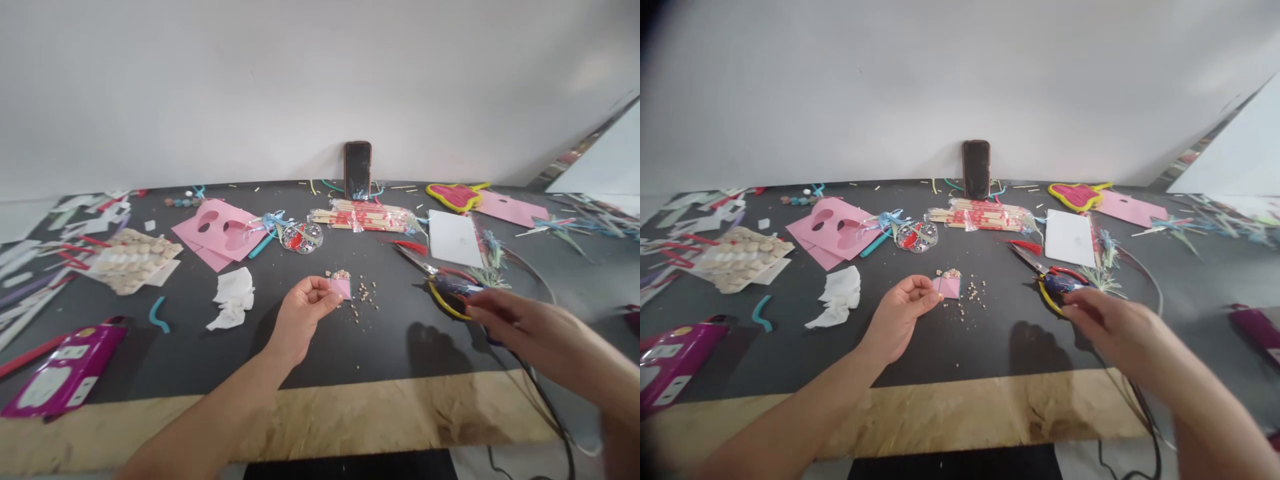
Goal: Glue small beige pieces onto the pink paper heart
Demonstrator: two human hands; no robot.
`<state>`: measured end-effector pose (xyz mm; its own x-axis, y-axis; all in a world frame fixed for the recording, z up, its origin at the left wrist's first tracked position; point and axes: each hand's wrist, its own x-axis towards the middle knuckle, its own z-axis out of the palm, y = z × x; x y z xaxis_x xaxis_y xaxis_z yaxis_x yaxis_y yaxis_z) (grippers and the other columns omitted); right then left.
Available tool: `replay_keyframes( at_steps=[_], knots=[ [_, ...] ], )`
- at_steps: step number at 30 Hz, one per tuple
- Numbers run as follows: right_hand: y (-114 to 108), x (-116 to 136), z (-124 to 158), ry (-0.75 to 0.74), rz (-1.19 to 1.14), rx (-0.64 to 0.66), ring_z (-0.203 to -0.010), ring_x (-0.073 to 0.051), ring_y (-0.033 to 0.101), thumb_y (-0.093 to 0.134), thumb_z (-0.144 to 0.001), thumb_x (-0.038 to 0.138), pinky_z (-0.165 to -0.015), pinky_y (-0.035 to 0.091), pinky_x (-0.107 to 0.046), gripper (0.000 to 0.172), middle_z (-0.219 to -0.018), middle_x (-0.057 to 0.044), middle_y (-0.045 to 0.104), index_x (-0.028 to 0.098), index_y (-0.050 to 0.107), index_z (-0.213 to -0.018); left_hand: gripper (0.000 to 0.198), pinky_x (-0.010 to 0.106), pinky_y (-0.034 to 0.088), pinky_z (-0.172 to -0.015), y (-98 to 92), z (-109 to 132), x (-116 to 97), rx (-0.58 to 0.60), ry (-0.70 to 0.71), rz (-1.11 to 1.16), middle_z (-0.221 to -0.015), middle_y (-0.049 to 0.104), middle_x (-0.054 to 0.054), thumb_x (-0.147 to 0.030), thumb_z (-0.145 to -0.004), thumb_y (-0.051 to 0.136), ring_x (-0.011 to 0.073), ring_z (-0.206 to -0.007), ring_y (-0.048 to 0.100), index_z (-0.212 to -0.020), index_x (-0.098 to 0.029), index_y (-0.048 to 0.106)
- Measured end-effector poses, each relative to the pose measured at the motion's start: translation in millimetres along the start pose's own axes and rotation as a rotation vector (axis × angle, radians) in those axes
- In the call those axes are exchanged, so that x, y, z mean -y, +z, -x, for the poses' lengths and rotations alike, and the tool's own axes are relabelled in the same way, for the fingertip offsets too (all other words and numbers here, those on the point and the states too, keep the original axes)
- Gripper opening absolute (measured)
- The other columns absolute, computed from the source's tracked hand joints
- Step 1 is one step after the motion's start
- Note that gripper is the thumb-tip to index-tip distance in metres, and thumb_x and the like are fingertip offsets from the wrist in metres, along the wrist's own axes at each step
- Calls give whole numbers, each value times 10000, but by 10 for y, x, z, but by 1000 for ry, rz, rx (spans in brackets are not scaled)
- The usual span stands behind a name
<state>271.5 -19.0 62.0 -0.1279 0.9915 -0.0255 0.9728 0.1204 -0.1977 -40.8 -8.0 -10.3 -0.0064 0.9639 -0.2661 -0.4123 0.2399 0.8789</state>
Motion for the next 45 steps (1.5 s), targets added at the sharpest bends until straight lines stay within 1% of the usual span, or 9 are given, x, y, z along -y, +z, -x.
replay_keyframes(
  at_steps=[2,5,9,15,22,30,35,40,45],
  knots=[
    [107,295,-97,-139,-80,-51,-517,-161,612,512,-869,339,-509,441,-264,145,-684,-14,690,275,617,-943,270,194,446,-660,-1,-2,9,7,-9,4,-674,651,-28,-229,-618,802,83,-658,593,-775,-163,593],
    [319,670,-357,-320,-102,-52,-742,-190,663,462,-870,238,-647,474,-284,200,-904,-45,711,229,598,-1017,253,198,447,-673,-11,-11,16,4,-7,24,-678,654,-29,-219,-630,793,83,-658,597,-782,-166,599],
    [557,880,-678,-327,-92,0,-817,-189,646,443,-889,184,-711,457,-276,189,-936,-57,693,203,623,-944,236,198,449,-689,-27,-21,18,4,0,39,-694,654,-28,-208,-647,784,84,-677,599,-793,-168,604],
    [742,841,-772,-236,-101,-18,-772,-194,626,445,-912,235,-678,447,-288,178,-886,-61,676,191,616,-890,238,189,448,-692,-10,-20,1,0,-34,38,-689,645,-33,-200,-650,781,74,-674,586,-791,-167,593],
    [792,941,-705,-340,-240,-16,-841,-161,628,439,-917,187,-757,468,-261,221,-979,-49,644,212,648,-985,232,170,431,-656,3,-9,-17,1,-56,19,-678,626,-36,-190,-651,774,63,-659,557,-788,-166,588],
    [902,937,-774,-379,-215,-61,-802,-151,638,470,-907,197,-719,474,-242,213,-947,-38,646,229,677,-947,221,155,428,-642,-5,-13,-2,7,-56,5,-673,615,-48,-180,-668,759,50,-647,543,-792,-164,578],
    [902,948,-782,-391,-213,-25,-760,-149,636,518,-886,213,-680,475,-249,169,-945,-26,644,238,677,-937,227,151,428,-652,0,-15,-14,6,-63,11,-670,618,-51,-172,-663,759,47,-651,545,-793,-164,573],
    [894,927,-823,-338,-275,-192,-806,-162,638,465,-905,181,-733,478,-257,204,-921,-49,651,204,659,-964,229,157,431,-659,5,-17,-6,9,-56,6,-682,626,-46,-174,-660,759,50,-661,551,-796,-161,575],
    [937,953,-863,-291,-131,-159,-797,-171,640,501,-907,213,-682,475,-257,193,-952,-34,662,237,681,-972,232,160,426,-659,11,-7,-6,8,-60,-14,-679,621,-47,-176,-661,759,52,-661,549,-802,-162,575]
  ],
)
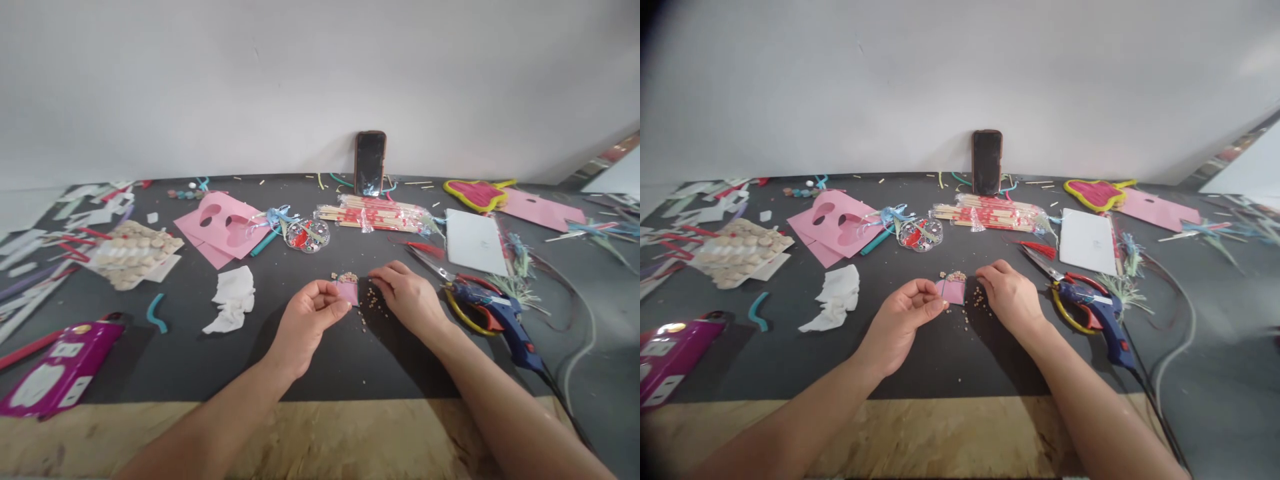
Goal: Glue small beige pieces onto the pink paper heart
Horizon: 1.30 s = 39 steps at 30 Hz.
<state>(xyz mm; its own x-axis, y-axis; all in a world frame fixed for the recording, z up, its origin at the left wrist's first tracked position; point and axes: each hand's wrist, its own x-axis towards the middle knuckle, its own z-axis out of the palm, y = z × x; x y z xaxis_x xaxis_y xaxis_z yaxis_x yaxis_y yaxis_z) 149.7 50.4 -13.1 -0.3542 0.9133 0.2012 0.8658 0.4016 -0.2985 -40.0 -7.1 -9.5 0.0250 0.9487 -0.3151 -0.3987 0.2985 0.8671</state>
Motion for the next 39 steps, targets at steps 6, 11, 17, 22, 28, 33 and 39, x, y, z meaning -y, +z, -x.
replay_keyframes(
  at_steps=[6,11,17,22,28,33,39],
  knots=[
    [55,4,-50,-65,80,-24,-832,-208,604,546,-884,205,-687,465,-284,150,-868,-45,663,223,695,-870,235,161,419,-639,-3,-3,6,1,-2,-12,-655,617,-51,-190,-657,767,56,-646,552,-788,-168,573],
    [-86,191,59,-128,-132,-133,-840,-182,585,498,-910,190,-761,467,-287,161,-870,-52,638,198,649,-855,228,150,423,-647,-10,-10,8,29,37,39,-660,640,-52,-184,-664,774,48,-645,568,-790,-171,584],
    [-176,454,254,-197,-586,-154,-779,-134,591,512,-905,164,-680,462,-231,123,-836,-27,611,206,619,-862,223,152,436,-682,5,26,20,95,28,77,-691,677,-40,-185,-676,780,50,-672,595,-814,-172,605],
    [-128,438,268,-134,-637,-133,-729,-121,576,526,-898,167,-654,450,-225,123,-812,-16,599,211,631,-851,237,165,436,-695,2,32,29,89,11,82,-686,684,-35,-200,-669,790,60,-679,601,-820,-174,610],
    [-109,455,268,-117,-674,-111,-716,-129,585,528,-893,184,-645,463,-232,128,-787,-15,612,213,634,-826,266,166,428,-680,2,30,4,80,-8,87,-668,675,-38,-219,-649,805,57,-653,588,-817,-171,605],
    [-109,481,258,-124,-678,-113,-719,-145,596,527,-892,197,-647,484,-254,129,-786,-24,624,219,644,-841,276,185,434,-692,-1,30,9,84,-14,79,-669,668,-37,-221,-642,808,68,-650,590,-829,-174,610],
    [-115,482,260,-151,-674,-118,-732,-145,602,532,-890,191,-660,493,-257,122,-793,-25,627,221,645,-854,261,191,430,-684,-4,24,11,84,-12,73,-662,659,-38,-217,-644,805,71,-638,584,-817,-174,615]
  ],
)
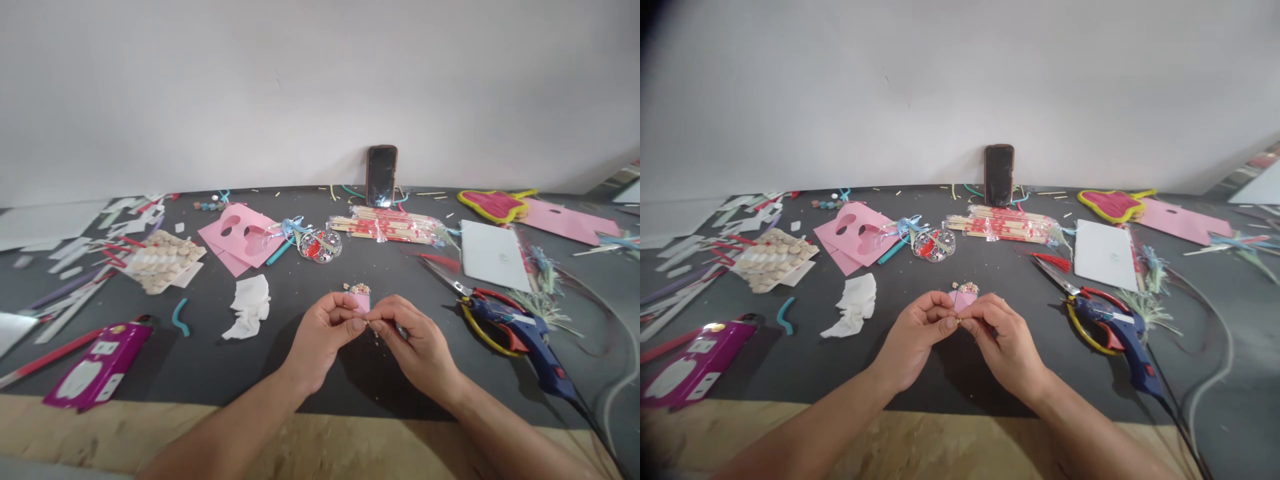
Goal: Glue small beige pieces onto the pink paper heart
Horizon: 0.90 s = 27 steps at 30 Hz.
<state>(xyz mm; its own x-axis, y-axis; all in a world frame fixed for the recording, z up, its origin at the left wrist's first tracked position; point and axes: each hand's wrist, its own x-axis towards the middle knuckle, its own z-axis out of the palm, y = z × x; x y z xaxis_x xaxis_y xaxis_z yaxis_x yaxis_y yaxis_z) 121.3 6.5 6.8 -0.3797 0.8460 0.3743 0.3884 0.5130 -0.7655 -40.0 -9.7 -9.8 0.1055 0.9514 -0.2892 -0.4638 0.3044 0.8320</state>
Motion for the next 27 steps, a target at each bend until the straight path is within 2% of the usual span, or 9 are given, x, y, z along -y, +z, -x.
replay_keyframes(
  at_steps=[19,24,27],
  knots=[
    [-8,-5,-1,-131,90,-10,-730,-146,622,522,-890,157,-635,521,-251,138,-790,-34,640,224,640,-865,321,219,463,-663,31,1,-16,-19,10,9,-611,654,-34,-249,-572,845,85,-590,593,-778,-166,612],
    [-13,-16,1,-139,86,1,-743,-149,624,519,-893,160,-650,522,-258,142,-811,-42,641,223,646,-876,309,214,463,-658,25,-7,-3,-25,4,8,-607,650,-38,-247,-572,843,83,-585,596,-763,-164,615],
    [-35,-7,-5,-104,72,16,-701,-137,603,565,-870,178,-625,510,-246,125,-826,-34,641,223,644,-957,289,204,459,-673,18,-14,4,-8,4,37,-635,669,-34,-229,-600,830,77,-603,604,-782,-167,614]
  ],
)
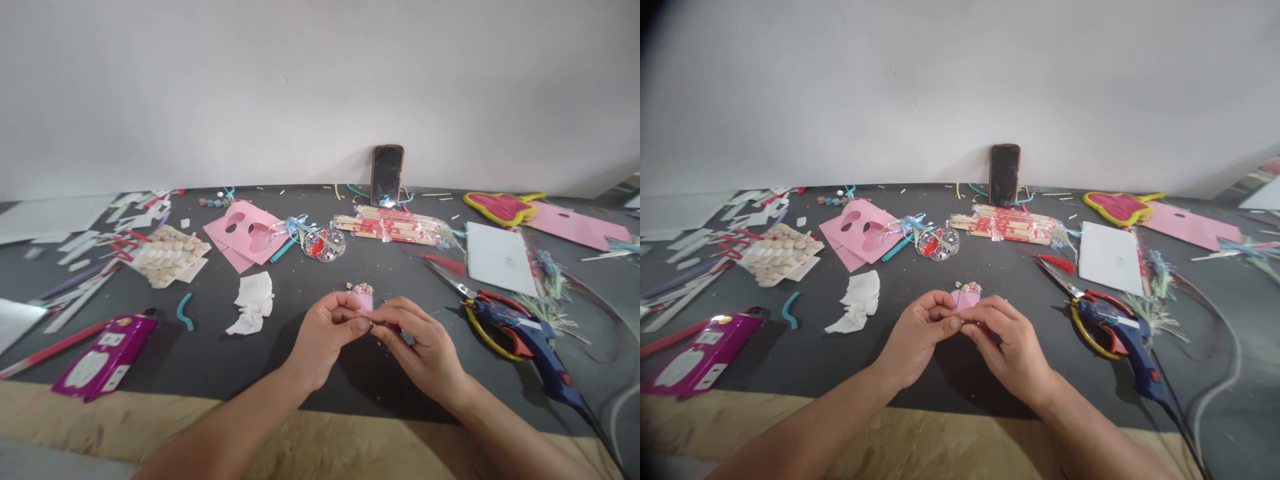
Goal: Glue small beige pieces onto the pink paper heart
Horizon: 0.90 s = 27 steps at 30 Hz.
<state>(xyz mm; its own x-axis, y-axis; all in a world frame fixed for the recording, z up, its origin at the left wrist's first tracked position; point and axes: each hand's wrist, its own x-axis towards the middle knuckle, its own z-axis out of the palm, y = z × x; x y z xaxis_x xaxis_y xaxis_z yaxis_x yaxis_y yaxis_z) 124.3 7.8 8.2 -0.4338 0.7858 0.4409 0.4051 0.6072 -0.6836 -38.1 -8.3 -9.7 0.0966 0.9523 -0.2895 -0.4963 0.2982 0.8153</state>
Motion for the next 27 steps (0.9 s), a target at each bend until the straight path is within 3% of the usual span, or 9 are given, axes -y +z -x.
replay_keyframes(
  at_steps=[3,8,17,27],
  knots=[
    [-13,9,0,64,-1,18,-634,-128,569,600,-850,209,-576,495,-241,183,-809,-23,635,226,626,-1031,275,199,454,-683,-4,-3,2,4,-2,19,-655,681,-29,-215,-618,820,74,-611,608,-787,-164,610],
    [-2,5,10,100,-44,40,-709,-145,610,557,-882,223,-642,495,-256,88,-789,-20,653,231,644,-893,293,197,442,-687,-12,2,20,15,5,12,-635,657,-42,-223,-621,822,71,-611,595,-817,-170,612],
    [-4,-26,9,317,-258,69,-627,-127,548,564,-870,319,-569,465,-223,145,-714,-4,613,212,638,-806,319,234,436,-739,-26,21,13,88,2,-8,-676,648,-29,-218,-670,789,92,-669,595,-925,-179,603],
    [-46,-43,-8,440,-347,90,-579,-106,492,580,-845,362,-531,427,-203,176,-664,18,575,198,632,-810,189,231,443,-743,-32,37,-58,17,81,-134,-742,668,-4,-158,-728,708,105,-731,606,-883,-186,603]
  ],
)
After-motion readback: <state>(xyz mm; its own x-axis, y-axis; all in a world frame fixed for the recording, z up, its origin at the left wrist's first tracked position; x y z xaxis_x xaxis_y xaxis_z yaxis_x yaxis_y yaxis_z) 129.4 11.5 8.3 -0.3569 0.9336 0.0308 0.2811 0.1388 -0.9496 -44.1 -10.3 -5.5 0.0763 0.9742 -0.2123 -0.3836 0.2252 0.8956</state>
